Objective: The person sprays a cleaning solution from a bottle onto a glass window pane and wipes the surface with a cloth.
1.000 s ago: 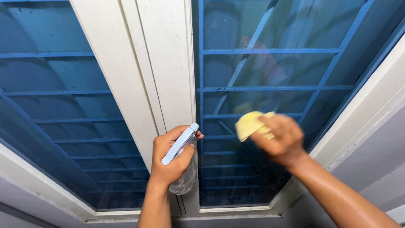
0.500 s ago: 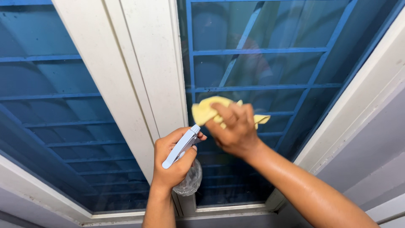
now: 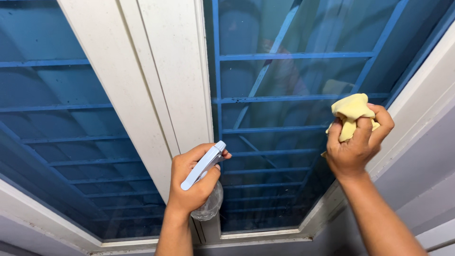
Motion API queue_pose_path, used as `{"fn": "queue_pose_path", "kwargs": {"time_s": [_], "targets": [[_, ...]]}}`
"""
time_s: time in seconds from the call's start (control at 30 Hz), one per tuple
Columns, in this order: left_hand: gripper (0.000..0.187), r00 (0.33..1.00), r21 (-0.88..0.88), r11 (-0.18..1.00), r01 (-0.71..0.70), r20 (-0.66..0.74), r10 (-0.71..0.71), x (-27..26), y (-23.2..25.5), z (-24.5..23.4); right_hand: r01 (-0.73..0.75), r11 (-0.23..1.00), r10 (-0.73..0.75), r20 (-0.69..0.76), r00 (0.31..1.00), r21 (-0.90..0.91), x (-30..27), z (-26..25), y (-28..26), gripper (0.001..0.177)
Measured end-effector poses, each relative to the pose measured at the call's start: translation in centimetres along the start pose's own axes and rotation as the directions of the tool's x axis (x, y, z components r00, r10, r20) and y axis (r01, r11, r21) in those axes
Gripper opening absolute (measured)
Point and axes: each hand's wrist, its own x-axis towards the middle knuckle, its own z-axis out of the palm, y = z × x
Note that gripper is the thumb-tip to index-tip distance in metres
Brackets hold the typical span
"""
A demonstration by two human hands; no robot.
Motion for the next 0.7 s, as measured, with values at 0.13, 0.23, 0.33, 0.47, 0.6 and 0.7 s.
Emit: {"fn": "queue_pose_path", "kwargs": {"time_s": [0.13, 0.23, 0.33, 0.47, 0.6, 0.7], "targets": [[0.034, 0.999, 0.006, 0.999, -0.051, 0.016, 0.051, 0.2, 0.4, 0.2, -0.134, 0.987, 0.143, -0.111, 0.983, 0.084, -0.5, 2.7, -4.7, 0.035], [0.032, 0.999, 0.031, 0.999, 0.009, 0.031, -0.01, 0.2, 0.8, 0.8, 0.045, 0.997, -0.043, -0.028, 0.999, 0.068, -1.1, 3.9, -8.0, 0.039], [0.031, 0.997, 0.04, 0.998, 0.044, 0.055, -0.046, 0.3, 0.8, 1.9, 0.126, 0.989, -0.13, 0.046, 0.99, 0.08, -1.7, 3.8, -9.2, 0.043], [0.03, 0.996, 0.086, 0.995, 0.045, 0.072, -0.051, 0.6, 0.5, 3.9, 0.271, 0.958, -0.285, 0.208, 0.935, 0.095, -1.6, 1.8, -6.5, 0.044], [0.031, 0.992, 0.069, 0.996, 0.055, 0.112, -0.062, 0.9, -0.1, 6.3, 0.191, 0.978, -0.175, 0.18, 0.968, -0.079, -1.2, -1.1, -1.9, 0.041], [0.028, 0.99, 0.014, 1.0, 0.014, 0.142, -0.016, 1.1, -1.2, 8.6, 0.034, 0.984, -0.016, 0.103, 0.995, -0.173, -1.7, -2.6, 1.2, 0.034]]}}
